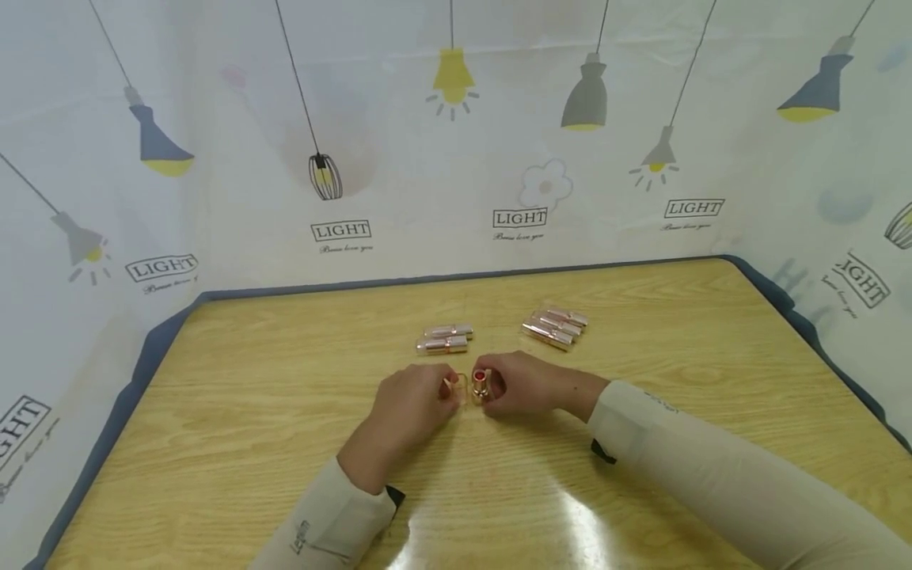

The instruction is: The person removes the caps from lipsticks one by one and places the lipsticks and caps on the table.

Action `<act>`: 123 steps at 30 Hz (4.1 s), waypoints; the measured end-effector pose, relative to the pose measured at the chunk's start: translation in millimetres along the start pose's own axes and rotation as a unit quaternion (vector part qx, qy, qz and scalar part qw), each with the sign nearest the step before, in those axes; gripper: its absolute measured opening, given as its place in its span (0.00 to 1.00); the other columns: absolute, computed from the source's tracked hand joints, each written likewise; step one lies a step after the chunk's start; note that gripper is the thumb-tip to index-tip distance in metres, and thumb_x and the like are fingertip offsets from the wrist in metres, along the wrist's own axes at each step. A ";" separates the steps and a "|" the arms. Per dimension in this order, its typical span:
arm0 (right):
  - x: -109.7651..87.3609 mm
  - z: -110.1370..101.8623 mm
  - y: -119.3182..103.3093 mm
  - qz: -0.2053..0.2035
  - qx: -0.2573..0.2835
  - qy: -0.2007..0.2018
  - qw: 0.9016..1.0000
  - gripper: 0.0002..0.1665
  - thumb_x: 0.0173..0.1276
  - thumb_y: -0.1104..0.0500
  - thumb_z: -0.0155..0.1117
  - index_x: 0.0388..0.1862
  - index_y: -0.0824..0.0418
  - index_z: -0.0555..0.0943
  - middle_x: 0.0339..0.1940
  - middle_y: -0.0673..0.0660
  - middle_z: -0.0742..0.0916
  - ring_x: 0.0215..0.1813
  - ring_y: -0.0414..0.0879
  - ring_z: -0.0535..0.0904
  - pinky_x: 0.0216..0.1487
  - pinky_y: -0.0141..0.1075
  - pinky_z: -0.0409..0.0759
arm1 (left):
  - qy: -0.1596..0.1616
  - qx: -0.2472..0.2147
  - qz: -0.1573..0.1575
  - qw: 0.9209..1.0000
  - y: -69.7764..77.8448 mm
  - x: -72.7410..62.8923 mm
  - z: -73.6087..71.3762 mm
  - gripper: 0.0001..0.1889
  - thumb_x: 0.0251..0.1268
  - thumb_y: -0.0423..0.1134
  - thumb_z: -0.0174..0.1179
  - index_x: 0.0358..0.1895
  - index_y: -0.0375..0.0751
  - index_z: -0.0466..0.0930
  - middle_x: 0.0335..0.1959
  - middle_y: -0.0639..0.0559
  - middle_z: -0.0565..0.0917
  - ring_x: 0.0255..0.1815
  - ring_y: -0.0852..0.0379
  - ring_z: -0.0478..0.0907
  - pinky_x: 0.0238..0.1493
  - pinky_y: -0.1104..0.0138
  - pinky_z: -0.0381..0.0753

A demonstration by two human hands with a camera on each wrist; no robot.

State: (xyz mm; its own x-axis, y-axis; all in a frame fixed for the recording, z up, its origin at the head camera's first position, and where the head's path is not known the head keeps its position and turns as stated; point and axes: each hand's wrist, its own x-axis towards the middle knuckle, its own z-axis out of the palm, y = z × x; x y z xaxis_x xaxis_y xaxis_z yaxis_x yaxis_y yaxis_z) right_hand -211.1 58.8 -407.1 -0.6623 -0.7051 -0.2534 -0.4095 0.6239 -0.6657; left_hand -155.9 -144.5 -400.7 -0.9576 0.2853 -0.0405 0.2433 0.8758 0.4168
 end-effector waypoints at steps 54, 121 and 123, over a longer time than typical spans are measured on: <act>-26.3 -55.0 57.4 0.188 -0.219 0.160 0.944 0.10 0.67 0.54 0.69 0.38 0.59 0.80 0.31 0.54 0.85 0.28 0.45 0.74 0.28 0.37 0.71 | 0.004 0.017 -0.007 1.000 -1.5 -0.3 2.0 0.14 0.63 0.46 0.69 0.50 0.48 0.85 0.33 0.60 0.86 0.34 0.62 0.80 0.37 0.61 0.79; -95.1 -4.6 -59.7 -0.064 -0.230 0.292 0.926 0.13 0.57 0.55 0.79 0.39 0.53 0.84 0.40 0.47 0.85 0.35 0.36 0.78 0.35 0.30 0.79 | 0.211 0.068 0.175 0.959 52.8 -32.4 -20.1 0.17 0.56 0.55 0.73 0.47 0.57 0.86 0.41 0.62 0.88 0.49 0.58 0.81 0.52 0.56 0.71; -94.6 -3.8 -60.0 -0.066 -0.224 0.293 0.927 0.14 0.57 0.54 0.79 0.40 0.53 0.84 0.40 0.46 0.86 0.35 0.37 0.80 0.35 0.30 0.80 | 0.209 0.070 0.173 0.960 52.6 -32.2 -20.3 0.16 0.56 0.56 0.73 0.45 0.57 0.87 0.40 0.63 0.88 0.47 0.59 0.82 0.52 0.56 0.71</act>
State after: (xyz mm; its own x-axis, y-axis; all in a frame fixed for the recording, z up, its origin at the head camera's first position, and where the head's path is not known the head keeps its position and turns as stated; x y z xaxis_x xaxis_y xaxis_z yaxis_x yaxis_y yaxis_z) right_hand -126.3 89.4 -340.4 -0.7613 -0.5633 0.3212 -0.6439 0.7150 -0.2722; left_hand -115.4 -115.5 -359.0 -0.7861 0.4135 0.4594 0.5489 0.8087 0.2114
